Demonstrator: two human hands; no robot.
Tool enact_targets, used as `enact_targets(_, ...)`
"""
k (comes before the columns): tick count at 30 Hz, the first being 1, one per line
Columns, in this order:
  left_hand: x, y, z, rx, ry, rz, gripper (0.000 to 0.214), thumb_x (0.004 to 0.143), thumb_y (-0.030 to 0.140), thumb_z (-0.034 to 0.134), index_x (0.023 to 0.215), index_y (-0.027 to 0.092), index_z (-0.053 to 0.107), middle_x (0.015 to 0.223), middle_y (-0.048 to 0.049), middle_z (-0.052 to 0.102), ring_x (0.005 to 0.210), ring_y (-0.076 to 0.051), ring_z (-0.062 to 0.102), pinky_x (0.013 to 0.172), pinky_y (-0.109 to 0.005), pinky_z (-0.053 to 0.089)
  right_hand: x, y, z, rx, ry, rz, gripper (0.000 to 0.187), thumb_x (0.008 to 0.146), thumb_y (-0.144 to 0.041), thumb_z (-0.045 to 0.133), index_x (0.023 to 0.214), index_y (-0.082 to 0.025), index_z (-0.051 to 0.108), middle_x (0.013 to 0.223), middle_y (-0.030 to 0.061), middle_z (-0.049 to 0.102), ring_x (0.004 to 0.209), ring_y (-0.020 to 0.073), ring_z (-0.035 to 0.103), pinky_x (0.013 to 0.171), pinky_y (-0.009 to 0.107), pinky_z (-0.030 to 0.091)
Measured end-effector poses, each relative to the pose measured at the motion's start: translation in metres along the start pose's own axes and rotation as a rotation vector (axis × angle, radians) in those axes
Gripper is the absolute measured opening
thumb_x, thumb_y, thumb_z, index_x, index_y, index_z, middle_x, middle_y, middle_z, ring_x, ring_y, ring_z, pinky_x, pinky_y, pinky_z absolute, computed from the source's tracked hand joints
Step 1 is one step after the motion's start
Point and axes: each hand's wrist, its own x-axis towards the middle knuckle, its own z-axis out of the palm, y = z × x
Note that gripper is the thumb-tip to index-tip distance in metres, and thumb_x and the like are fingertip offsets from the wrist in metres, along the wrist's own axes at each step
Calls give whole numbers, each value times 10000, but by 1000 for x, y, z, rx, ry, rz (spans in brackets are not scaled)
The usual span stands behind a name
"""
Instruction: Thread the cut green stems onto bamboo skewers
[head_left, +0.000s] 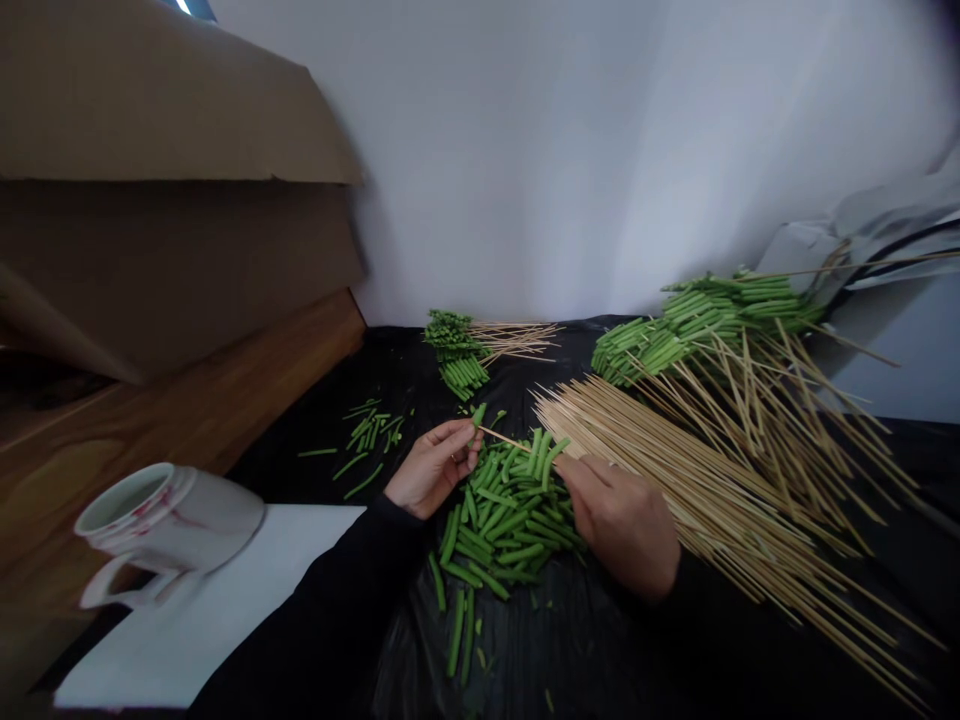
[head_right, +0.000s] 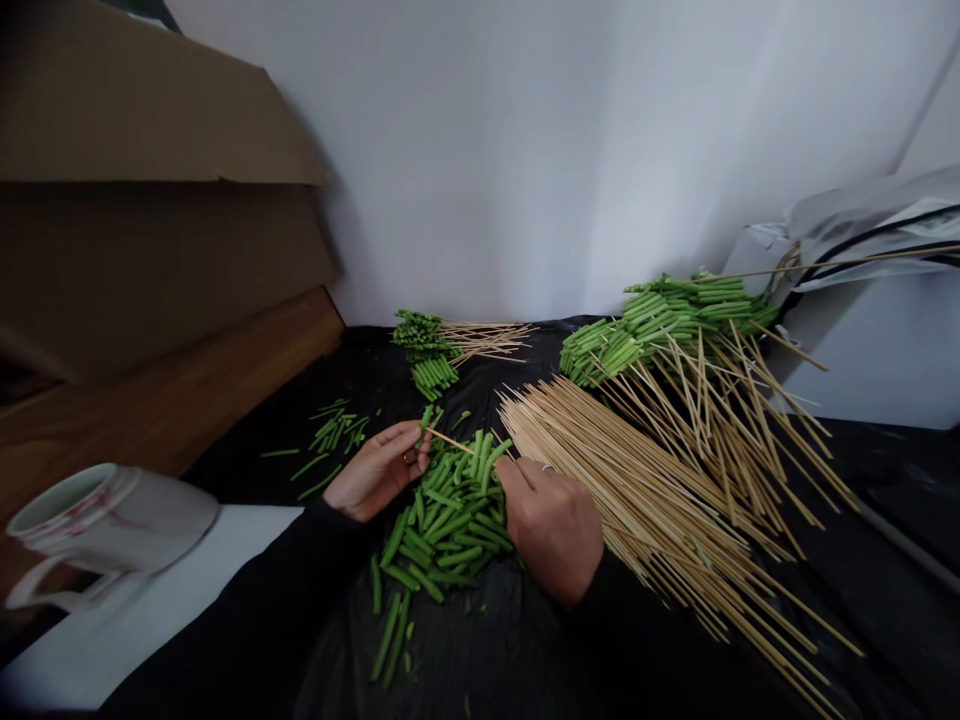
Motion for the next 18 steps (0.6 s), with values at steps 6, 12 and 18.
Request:
enact_targets(6, 0, -1, 0, 15, -9, 24, 241, 601, 173, 866, 781, 92, 728, 721, -46, 694, 641, -85, 616, 616, -183, 517, -1, 0, 0, -2, 4, 13, 244, 924, -134, 429, 943, -171, 669, 670, 11, 581, 572, 132, 474, 562, 308, 255)
enact_targets(12, -2, -1, 2, 17, -19, 18, 228, 600, 164, 866, 776, 95, 738, 733, -51, 705, 664, -94, 630, 644, -191, 520, -1, -2, -1, 22, -11, 8, 260, 916, -114, 407, 941, -167, 661, 673, 13, 584, 578, 131, 479, 571, 300, 276)
enact_targets(18, -5, -1, 4, 37, -23, 17, 225, 598, 169, 866, 770, 93, 742, 736, -61, 710, 656, -98, 629, 651, -201, 515, 0, -4, -2, 39, 6, 2, 266, 920, -111, 401, 932, -160, 662, 665, 13, 575, 571, 138, 479, 568, 310, 277)
